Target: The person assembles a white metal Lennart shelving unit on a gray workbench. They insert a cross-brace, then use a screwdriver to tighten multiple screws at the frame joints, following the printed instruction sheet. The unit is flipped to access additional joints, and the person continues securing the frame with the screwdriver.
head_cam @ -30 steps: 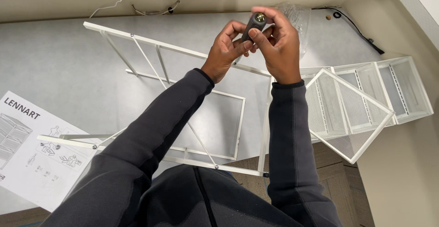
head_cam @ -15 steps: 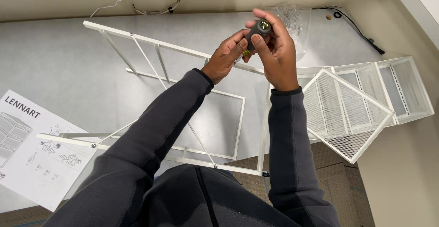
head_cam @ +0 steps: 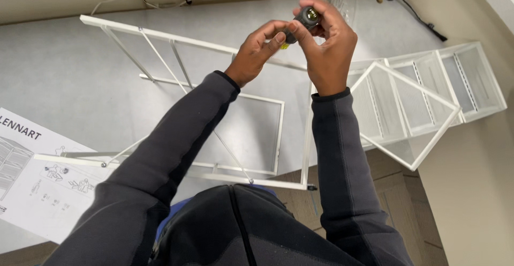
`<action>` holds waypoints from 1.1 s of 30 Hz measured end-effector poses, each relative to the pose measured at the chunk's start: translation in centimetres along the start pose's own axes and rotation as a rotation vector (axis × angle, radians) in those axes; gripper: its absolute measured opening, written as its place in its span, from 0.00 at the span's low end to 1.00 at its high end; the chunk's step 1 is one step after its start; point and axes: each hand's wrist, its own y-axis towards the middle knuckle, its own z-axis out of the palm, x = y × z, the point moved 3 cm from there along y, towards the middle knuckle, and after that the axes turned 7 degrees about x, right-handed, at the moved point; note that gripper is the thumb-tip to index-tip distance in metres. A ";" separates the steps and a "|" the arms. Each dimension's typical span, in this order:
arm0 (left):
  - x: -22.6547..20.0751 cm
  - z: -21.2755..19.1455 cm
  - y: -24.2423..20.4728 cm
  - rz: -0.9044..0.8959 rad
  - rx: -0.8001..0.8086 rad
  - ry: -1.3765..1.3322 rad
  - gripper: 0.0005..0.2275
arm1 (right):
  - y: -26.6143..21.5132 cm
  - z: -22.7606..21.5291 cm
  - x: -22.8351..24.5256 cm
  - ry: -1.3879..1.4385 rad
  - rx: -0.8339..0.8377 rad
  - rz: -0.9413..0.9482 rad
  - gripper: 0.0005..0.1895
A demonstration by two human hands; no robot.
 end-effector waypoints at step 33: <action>-5.8 10.5 -25.6 -0.091 0.358 0.689 0.16 | -23.8 -0.7 15.1 -0.026 -0.228 0.054 0.22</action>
